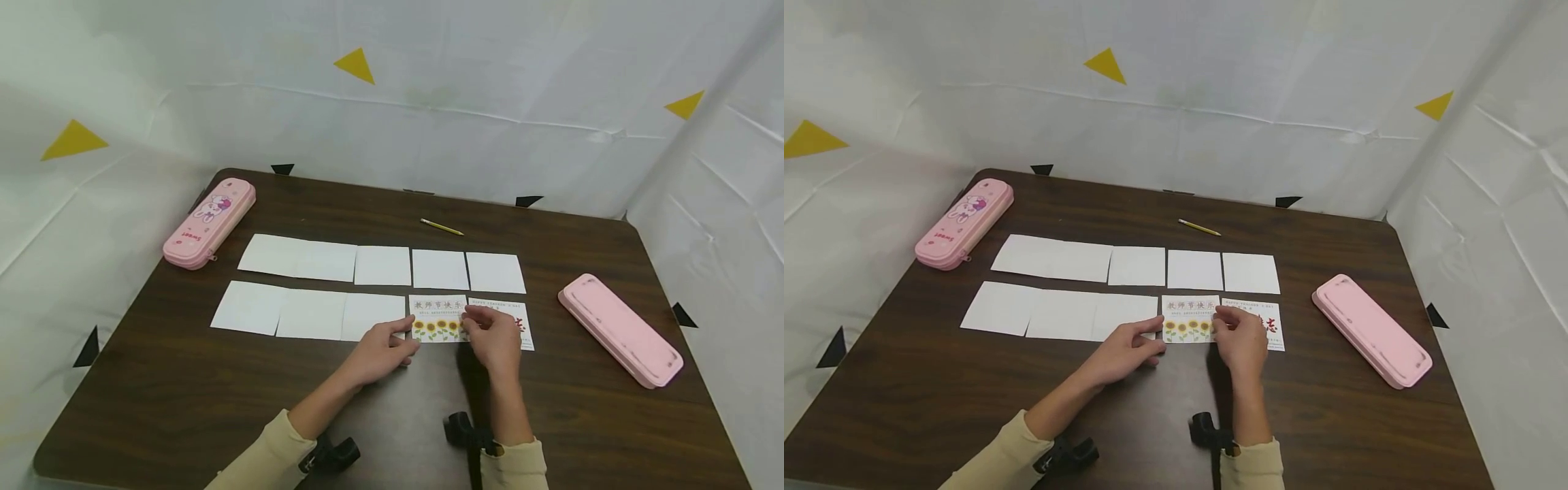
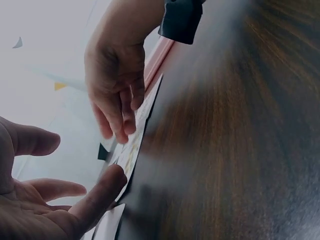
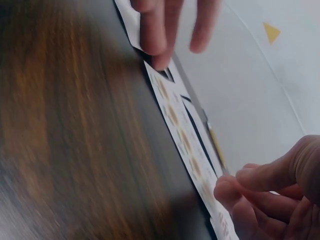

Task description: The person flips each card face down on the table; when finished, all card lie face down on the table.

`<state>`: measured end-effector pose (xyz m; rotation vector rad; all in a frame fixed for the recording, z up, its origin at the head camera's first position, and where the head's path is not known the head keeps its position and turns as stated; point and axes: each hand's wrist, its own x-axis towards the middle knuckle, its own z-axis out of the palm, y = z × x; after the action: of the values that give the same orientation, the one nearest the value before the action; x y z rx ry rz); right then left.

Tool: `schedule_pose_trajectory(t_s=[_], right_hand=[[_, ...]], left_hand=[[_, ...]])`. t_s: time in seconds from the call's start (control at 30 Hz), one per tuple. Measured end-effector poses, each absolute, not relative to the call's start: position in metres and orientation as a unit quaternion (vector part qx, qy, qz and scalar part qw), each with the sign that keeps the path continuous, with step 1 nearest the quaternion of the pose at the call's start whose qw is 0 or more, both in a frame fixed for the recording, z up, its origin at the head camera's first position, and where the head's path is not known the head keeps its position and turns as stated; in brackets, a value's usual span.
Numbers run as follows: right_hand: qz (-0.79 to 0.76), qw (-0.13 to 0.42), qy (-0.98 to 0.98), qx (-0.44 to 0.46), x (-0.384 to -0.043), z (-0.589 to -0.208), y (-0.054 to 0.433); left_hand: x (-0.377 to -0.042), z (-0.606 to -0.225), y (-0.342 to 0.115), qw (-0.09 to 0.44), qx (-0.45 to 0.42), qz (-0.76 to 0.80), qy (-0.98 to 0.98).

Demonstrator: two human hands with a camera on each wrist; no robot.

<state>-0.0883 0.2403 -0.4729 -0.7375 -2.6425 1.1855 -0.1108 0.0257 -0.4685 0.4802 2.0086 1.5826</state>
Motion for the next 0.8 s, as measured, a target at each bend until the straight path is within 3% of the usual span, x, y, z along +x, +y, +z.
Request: schedule_pose_trajectory(t_s=[0.8], right_hand=[[0.357, 0.089, -0.889, -0.272, -0.084, -0.469, 0.255]], left_hand=[[-0.112, -0.474, 0.028, 0.262, 0.189, 0.56, 0.763]])
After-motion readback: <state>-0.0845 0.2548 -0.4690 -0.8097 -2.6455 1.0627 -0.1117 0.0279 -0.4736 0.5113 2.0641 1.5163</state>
